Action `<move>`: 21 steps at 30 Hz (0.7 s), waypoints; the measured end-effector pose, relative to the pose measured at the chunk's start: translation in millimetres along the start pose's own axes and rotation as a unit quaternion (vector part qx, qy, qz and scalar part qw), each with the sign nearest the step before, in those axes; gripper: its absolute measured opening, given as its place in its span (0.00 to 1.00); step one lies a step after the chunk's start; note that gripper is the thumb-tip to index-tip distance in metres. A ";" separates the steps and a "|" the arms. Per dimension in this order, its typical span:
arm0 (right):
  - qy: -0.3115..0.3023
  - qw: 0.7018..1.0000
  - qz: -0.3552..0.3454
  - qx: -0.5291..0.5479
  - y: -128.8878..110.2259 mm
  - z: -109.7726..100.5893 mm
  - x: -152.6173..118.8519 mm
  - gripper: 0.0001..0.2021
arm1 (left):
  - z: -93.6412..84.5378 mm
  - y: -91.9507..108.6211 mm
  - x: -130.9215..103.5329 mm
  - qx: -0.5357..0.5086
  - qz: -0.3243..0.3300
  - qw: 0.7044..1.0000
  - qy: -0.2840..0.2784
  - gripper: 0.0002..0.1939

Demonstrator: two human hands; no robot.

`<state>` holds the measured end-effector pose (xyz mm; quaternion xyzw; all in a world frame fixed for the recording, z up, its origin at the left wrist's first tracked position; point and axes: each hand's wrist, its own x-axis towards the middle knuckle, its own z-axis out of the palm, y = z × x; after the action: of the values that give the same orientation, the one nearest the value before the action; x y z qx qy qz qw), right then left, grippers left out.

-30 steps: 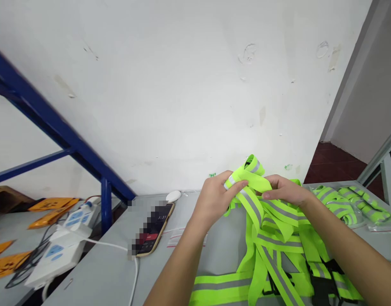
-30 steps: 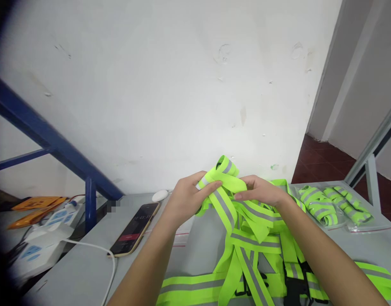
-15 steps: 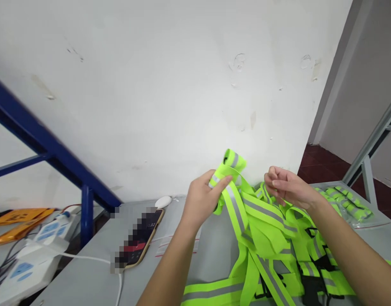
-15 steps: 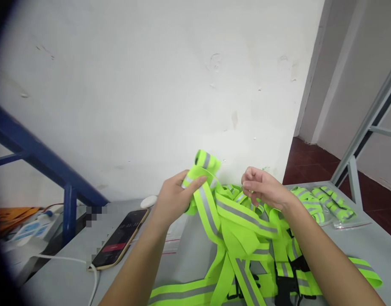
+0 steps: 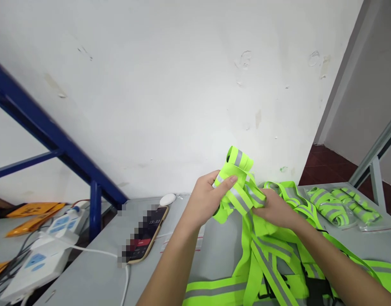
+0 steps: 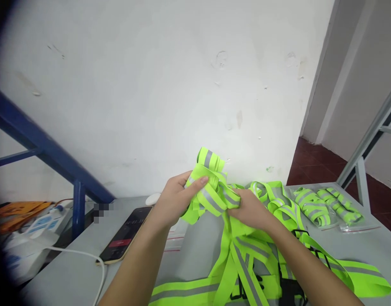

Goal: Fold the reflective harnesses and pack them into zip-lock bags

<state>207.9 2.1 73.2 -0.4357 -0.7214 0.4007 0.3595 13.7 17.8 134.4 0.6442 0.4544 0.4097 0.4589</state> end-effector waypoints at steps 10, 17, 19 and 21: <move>0.061 0.947 -0.106 -0.298 -10.0 -27.2 -8.0 0.03 | 31.0 -13.7 -4.8 -0.192 -0.114 0.939 -0.262 0.28; -0.055 0.828 -0.187 -0.525 -7.8 -44.3 -9.4 0.11 | 38.4 -24.5 1.4 0.089 -0.080 0.917 -0.381 0.23; -0.119 0.771 -0.199 -0.594 -4.4 -44.7 -5.3 0.15 | 43.3 -30.0 3.4 0.154 -0.071 0.912 -0.373 0.27; -0.164 0.730 -0.187 -0.636 -4.6 -42.3 -1.5 0.13 | 49.3 -38.0 5.3 0.192 -0.072 0.910 -0.360 0.31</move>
<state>243.5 10.6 94.8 -0.3461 -0.9222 -0.1623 -0.0581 53.6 18.4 86.4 0.7889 0.3737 0.0211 0.4873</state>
